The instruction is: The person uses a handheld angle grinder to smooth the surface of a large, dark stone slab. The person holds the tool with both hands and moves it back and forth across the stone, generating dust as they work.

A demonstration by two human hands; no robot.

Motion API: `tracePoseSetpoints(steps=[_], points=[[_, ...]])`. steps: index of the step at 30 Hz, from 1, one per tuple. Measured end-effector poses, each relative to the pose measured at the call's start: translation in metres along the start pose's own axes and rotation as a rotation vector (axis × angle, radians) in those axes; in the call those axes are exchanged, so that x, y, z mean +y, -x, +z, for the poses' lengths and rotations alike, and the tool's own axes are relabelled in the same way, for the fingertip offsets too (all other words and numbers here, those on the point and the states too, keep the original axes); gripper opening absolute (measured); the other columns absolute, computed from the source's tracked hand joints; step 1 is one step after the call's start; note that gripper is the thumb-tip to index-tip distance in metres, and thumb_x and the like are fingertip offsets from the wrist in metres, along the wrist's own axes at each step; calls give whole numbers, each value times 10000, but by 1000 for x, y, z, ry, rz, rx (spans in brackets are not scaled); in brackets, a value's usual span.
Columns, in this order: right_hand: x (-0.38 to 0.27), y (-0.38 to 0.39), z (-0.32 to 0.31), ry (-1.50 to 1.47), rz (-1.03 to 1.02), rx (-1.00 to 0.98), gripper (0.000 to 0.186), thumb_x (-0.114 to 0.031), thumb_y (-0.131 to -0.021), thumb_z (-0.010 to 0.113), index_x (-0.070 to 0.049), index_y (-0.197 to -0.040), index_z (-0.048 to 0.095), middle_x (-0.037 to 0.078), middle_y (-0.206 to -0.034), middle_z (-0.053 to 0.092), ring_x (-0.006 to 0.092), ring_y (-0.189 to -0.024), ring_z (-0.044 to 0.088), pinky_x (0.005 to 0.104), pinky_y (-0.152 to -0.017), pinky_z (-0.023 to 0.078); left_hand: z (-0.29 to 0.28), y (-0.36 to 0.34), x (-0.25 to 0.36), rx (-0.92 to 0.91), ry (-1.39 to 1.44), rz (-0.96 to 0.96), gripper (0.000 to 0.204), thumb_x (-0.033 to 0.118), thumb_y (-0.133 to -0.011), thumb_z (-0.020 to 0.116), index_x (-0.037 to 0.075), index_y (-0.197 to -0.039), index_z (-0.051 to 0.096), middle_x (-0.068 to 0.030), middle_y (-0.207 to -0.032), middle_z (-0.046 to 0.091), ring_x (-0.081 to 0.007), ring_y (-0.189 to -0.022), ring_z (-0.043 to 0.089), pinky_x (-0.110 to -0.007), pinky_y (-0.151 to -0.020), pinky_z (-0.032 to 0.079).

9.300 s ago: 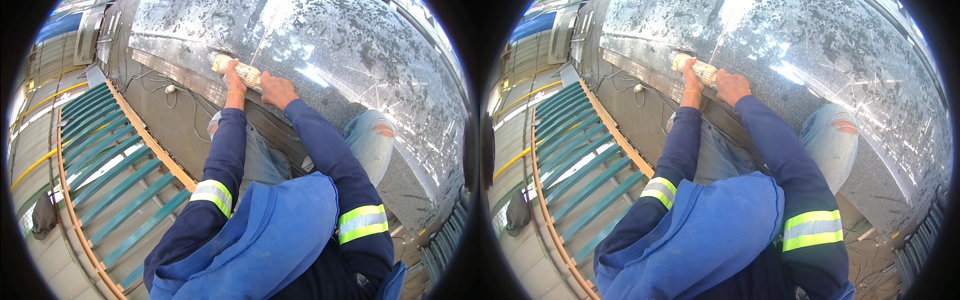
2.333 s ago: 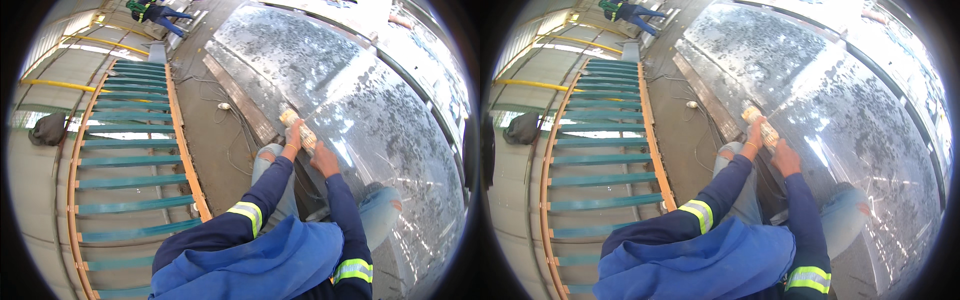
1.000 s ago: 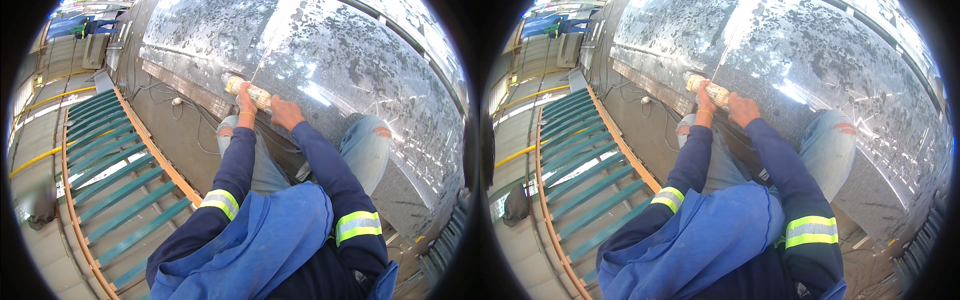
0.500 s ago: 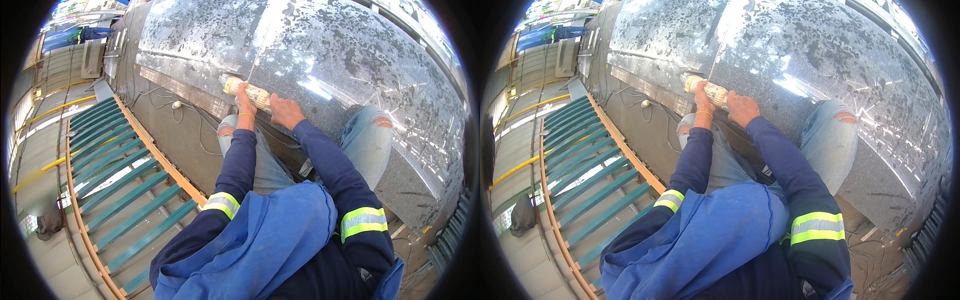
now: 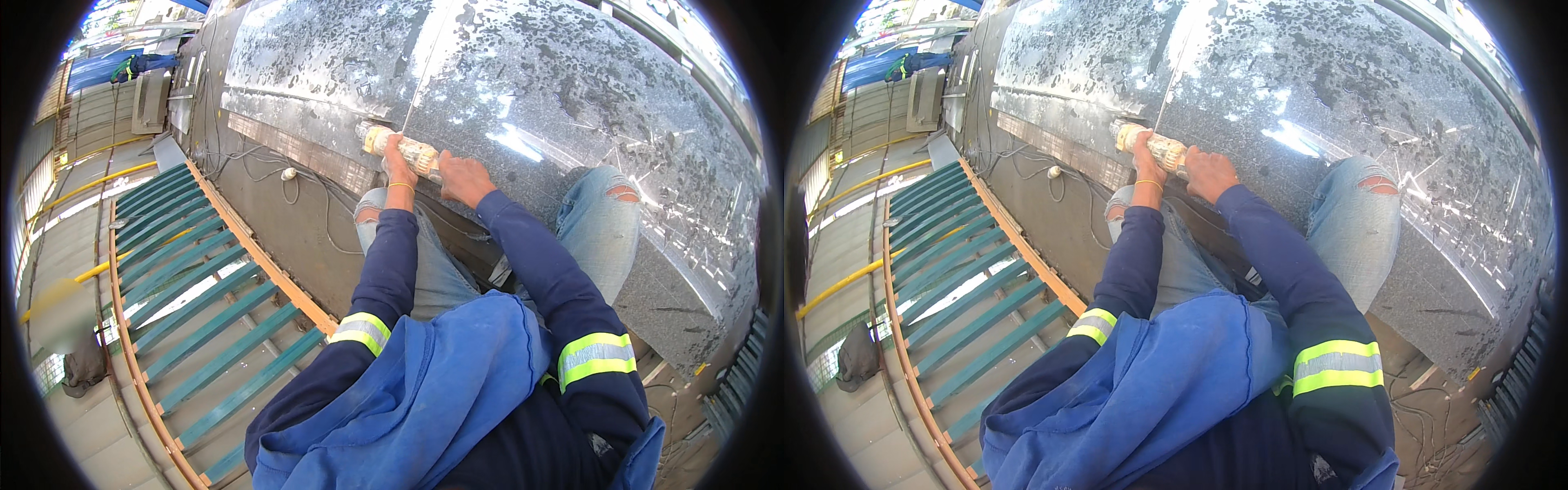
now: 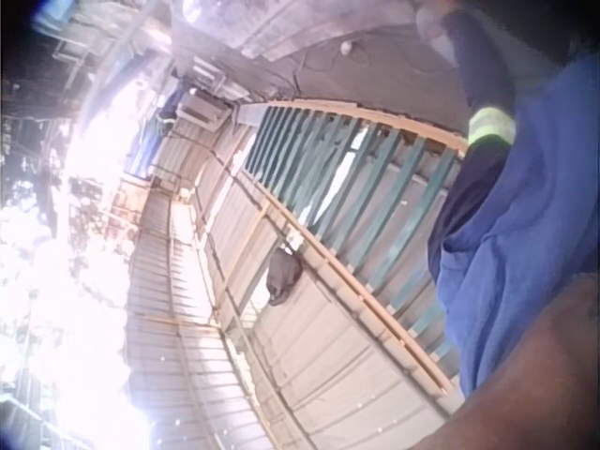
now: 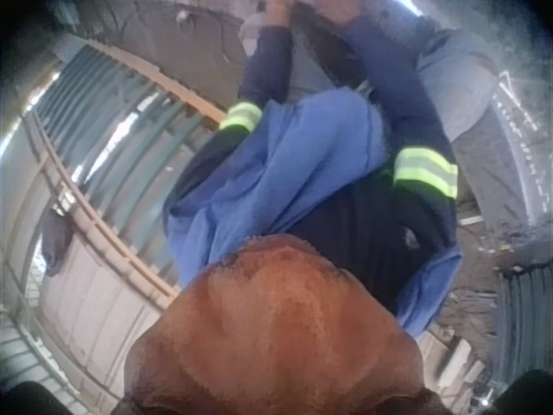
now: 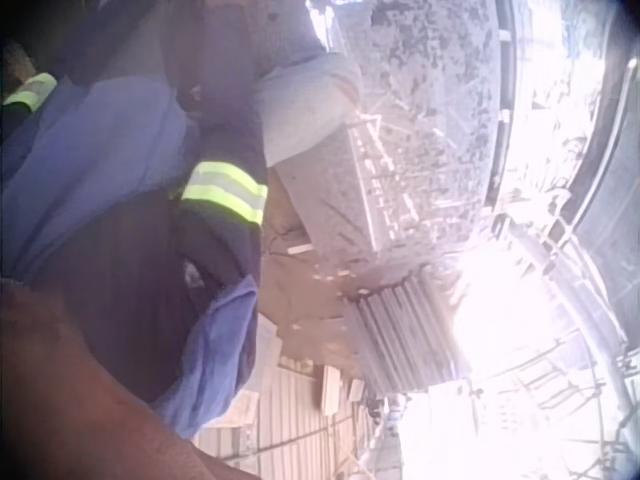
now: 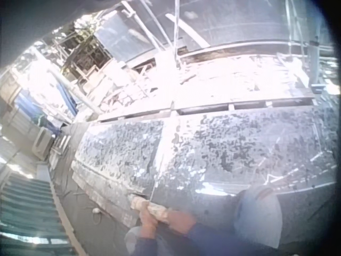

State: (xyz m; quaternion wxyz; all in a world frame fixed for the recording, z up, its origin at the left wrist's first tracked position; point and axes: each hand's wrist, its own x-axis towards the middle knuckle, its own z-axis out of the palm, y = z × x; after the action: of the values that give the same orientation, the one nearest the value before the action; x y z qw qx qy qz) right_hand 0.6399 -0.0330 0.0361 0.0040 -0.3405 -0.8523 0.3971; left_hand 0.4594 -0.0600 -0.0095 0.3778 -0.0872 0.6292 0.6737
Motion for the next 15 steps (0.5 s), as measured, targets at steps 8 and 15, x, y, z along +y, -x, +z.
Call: tracePoseSetpoints(steps=[8,15], points=[[-2,-6,3,7,37,7,496,-189,-657,852,7,-998,550,215,-889,723,356,-855,732,433,-720,582,-3,-6,1,-6,21,1,382,225,-775,688,23,-1077,571,-105,-901,601,-303,-778,651,-460,-702,568],[-3,-11,6,11,14,39,470,-172,-668,838,3,-994,548,222,-884,720,354,-858,730,438,-715,581,4,5,9,18,4,-13,384,217,-773,691,19,-1081,575,-112,-900,609,-305,-754,653,-461,-682,566]])
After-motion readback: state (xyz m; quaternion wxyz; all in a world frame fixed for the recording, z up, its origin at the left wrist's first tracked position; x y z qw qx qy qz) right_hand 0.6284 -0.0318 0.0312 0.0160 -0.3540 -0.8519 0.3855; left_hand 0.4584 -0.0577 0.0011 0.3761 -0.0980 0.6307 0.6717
